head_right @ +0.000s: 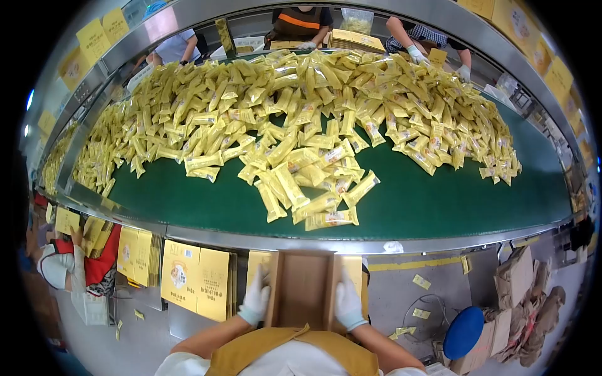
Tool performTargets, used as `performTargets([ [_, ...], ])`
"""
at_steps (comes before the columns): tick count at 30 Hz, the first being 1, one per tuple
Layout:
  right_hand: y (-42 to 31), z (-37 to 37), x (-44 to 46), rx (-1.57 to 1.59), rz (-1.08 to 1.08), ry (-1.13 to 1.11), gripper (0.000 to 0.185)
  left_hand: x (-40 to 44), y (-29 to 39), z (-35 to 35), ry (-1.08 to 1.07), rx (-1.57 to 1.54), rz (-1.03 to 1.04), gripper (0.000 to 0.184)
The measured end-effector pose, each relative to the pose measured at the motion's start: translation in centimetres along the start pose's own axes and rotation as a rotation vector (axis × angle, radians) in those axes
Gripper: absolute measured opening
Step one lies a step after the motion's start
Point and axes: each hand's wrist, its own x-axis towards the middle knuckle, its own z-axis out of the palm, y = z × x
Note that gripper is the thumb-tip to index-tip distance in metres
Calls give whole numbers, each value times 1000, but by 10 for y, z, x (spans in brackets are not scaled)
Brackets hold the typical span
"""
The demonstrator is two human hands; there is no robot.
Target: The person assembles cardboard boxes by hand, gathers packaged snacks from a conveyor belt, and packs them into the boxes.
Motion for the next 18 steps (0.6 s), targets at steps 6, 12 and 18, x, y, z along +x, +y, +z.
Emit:
performTargets([
  [6, -65, -38, 114, -654, -558, 367, 51, 139, 56, -18, 318, 691, 655, 58],
  [12, -111, -21, 228, -806, -306, -71, 73, 250, 111, 4, 104, 924, 217, 65],
  [18, -103, -25, 262, -902, -274, -43, 79, 275, 100, -24, -112, 1057, 362, 63],
])
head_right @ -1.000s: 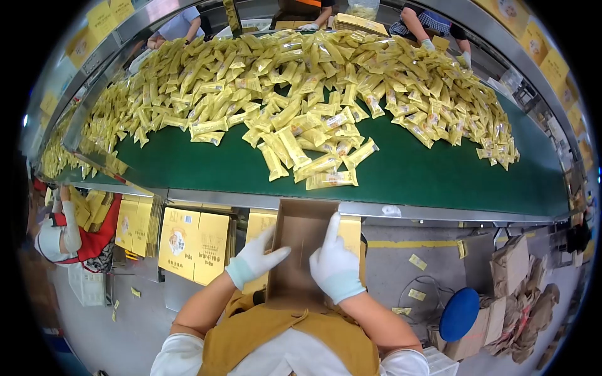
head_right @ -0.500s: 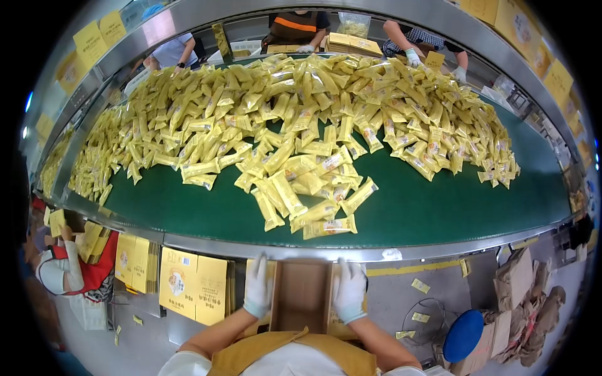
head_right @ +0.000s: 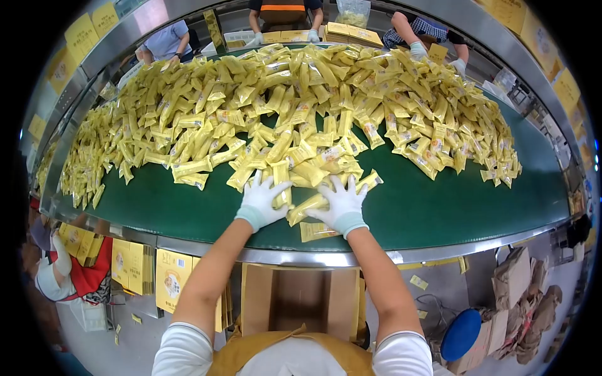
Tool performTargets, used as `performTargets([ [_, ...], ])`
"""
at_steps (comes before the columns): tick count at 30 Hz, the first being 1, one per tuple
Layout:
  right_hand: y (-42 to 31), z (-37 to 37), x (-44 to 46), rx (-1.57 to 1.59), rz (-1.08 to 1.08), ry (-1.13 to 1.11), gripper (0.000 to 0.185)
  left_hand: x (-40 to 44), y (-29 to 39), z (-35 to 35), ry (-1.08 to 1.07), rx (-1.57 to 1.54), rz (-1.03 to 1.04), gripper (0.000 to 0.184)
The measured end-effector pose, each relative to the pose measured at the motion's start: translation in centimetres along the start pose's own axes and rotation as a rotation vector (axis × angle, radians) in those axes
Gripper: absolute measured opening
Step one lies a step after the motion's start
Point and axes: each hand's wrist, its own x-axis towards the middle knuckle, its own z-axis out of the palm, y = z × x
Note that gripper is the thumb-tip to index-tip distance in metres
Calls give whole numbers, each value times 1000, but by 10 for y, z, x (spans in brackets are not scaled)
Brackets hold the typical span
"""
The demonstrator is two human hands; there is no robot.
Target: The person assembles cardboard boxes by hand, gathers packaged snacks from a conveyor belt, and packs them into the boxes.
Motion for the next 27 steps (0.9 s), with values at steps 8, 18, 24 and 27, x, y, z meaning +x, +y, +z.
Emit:
performTargets([
  [8, 24, 8, -57, 0, 70, 155, 72, -62, -46, -23, -173, 22, 378, 57],
  [18, 38, 3, -102, 45, -347, 234, 45, -58, -65, 26, 139, -248, -449, 58],
  [24, 41, -29, -95, 160, -413, -160, 40, -52, -65, -16, -157, 10, -460, 45],
  [27, 39, -50, -82, 321, -382, 10, 38, -58, -64, -28, -40, -80, -585, 45],
])
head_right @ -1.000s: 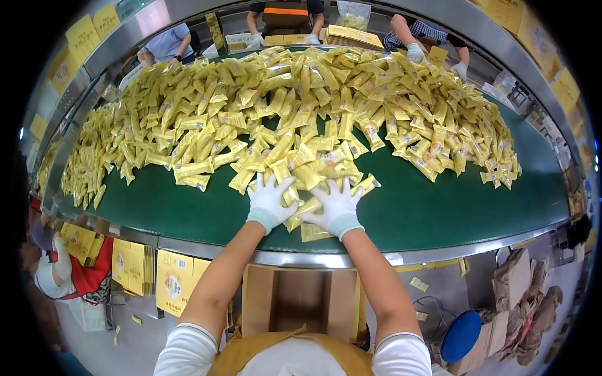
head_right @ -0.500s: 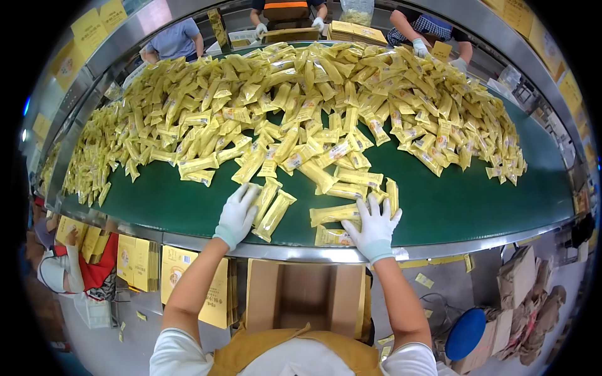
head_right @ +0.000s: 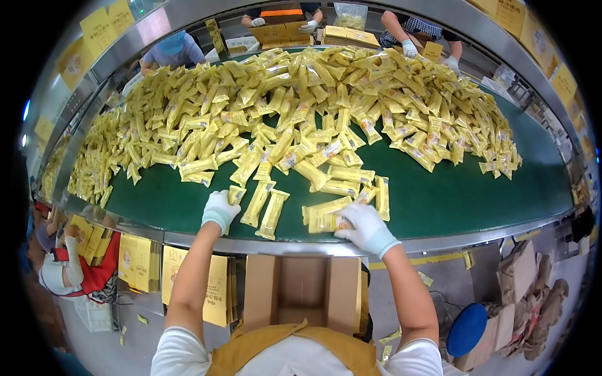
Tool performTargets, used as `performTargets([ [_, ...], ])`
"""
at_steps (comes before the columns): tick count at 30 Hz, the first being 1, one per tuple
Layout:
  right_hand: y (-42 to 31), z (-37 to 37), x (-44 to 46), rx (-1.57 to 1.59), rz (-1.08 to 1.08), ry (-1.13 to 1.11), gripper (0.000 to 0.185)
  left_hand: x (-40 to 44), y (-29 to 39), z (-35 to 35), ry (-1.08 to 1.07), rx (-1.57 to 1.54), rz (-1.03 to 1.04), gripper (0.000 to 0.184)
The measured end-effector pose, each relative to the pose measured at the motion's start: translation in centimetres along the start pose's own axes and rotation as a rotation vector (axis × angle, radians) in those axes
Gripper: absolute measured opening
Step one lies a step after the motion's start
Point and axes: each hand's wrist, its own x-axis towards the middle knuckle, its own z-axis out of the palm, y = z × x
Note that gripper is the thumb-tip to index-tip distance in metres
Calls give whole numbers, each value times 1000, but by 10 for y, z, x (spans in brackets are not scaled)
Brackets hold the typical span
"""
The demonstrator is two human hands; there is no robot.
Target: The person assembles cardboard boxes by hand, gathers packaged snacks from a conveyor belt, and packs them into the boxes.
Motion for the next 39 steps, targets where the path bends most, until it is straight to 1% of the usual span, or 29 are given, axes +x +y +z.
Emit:
performTargets([
  [1, 0, -4, 6, 26, 5, 82, 37, -8, 6, -11, 38, -55, -32, 47],
  [2, -3, -5, 16, 36, 22, 114, 37, -19, 20, -16, 117, -163, -32, 47],
  [3, -1, 0, 26, -26, 13, 44, 36, -21, 31, -13, 149, -170, 5, 45],
  [5, 14, 25, 45, -156, -5, -101, 34, -19, 51, 7, 77, -52, 25, 46],
  [6, 19, 39, 55, -238, -1, -198, 31, -24, 67, 13, 47, -16, -30, 47],
  [7, 15, 39, 61, -280, 20, -227, 34, -23, 73, 23, 10, 37, -74, 49],
  [9, 13, 37, 69, -361, 70, -286, 41, -3, 62, 35, -14, 25, -94, 49],
  [11, 20, 21, 66, -312, 8, -172, 37, -1, 58, 13, -133, -99, -94, 48],
  [13, 16, -21, 59, -236, -30, -44, 29, -5, 57, 4, -12, -116, -38, 47],
  [15, 26, -51, 55, -304, 24, -175, 31, -18, 74, -16, -143, -194, 7, 48],
  [16, 44, -50, 54, -427, 24, -310, 30, -23, 83, -10, -137, -125, 19, 49],
  [18, 77, -19, 41, -446, -45, -242, 27, -32, 103, 12, -142, 45, 19, 54],
  [19, 80, -14, 37, -457, -78, -209, 26, -44, 118, 4, -220, 125, 19, 55],
  [21, 87, -12, 31, -465, -84, -171, 27, -45, 129, 4, -238, 171, 22, 50],
  [23, 87, -5, 27, -505, -69, -168, 30, -43, 126, 12, -207, 195, 66, 44],
  [26, 51, -7, 27, -382, 166, -161, 33, -29, 116, 11, -183, 274, 179, 36],
  [27, 40, -6, 24, -374, 124, -56, 32, -25, 111, 11, -185, 308, 226, 33],
  [28, 37, 4, 24, -474, 61, 13, 31, -22, 104, 11, -66, 348, 295, 30],
  [29, 39, 17, 23, -573, -1, 83, 31, -20, 98, 10, -1, 421, 363, 31],
  [31, 47, 47, 16, -633, -21, 151, 41, -12, 74, 19, 17, 472, 519, 47],
  [32, 50, 59, 10, -666, -31, 186, 46, -13, 66, 25, 59, 454, 580, 56],
  [34, 21, 35, -6, -536, -46, 184, 59, -25, 55, 33, 150, 412, 700, 76],
  [35, 9, 28, -14, -471, -52, 181, 66, -29, 51, 42, 56, 398, 677, 101],
  [36, 8, 31, -22, -524, -35, 76, 84, -37, 51, 42, 79, 353, 684, 103],
  [37, 12, 30, -23, -498, -43, 82, 85, -42, 52, 40, 104, 306, 691, 105],
  [39, 14, 27, -24, -441, -59, 95, 87, -41, 60, 28, 40, 211, 527, 105],
])
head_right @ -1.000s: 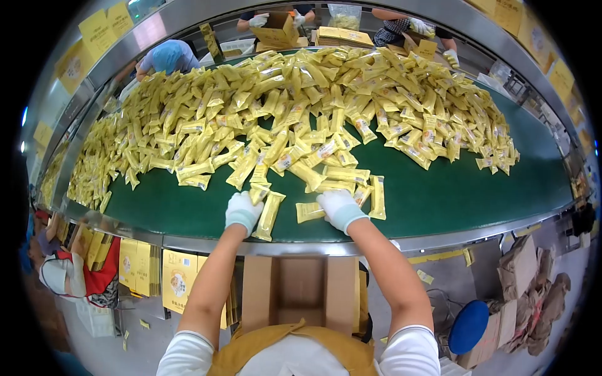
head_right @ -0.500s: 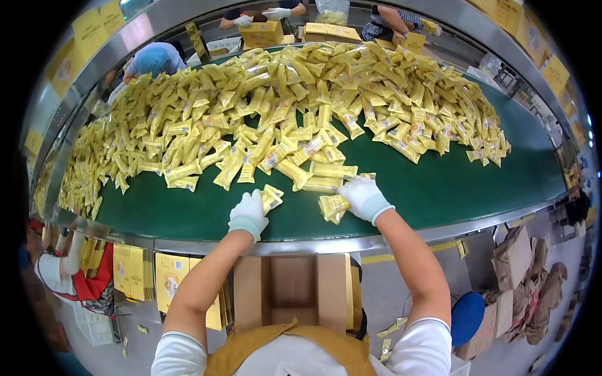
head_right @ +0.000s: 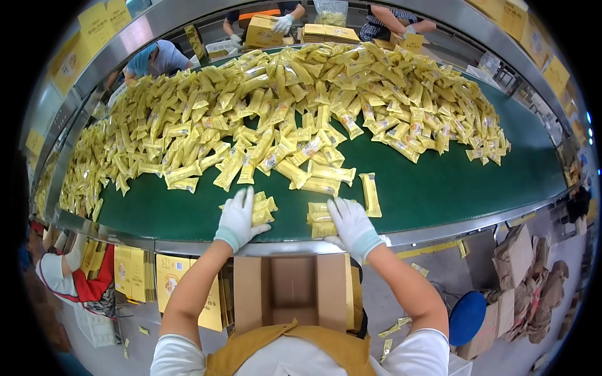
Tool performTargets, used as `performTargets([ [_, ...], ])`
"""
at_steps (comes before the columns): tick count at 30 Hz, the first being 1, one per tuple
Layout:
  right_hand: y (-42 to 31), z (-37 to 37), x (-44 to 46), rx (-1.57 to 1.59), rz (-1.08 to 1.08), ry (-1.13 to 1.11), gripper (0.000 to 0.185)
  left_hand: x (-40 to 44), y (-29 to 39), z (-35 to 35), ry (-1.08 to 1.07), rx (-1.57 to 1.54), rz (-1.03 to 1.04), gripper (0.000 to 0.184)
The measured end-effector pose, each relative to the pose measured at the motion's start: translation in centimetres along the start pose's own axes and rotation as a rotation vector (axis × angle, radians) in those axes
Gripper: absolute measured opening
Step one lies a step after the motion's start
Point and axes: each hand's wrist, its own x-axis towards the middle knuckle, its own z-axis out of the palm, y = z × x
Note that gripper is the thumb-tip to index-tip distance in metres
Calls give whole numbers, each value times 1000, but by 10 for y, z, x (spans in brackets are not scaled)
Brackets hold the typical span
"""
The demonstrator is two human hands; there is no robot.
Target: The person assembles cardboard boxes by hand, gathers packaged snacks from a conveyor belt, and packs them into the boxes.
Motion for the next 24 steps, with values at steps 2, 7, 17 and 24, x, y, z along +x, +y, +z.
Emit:
performTargets([
  [2, 7, -5, 14, 29, 80, -221, 97, 2, 2, -5, -72, 11, -64, 107],
  [7, 10, -20, 58, 28, 165, -437, 95, -2, -4, -7, -267, 148, 24, 118],
  [17, 11, 0, 122, 132, 141, -487, 94, 87, -53, -11, 40, -1332, -333, 63],
  [24, -8, -15, 75, 180, 16, -447, 88, 144, -44, -20, -255, -1100, -568, 89],
])
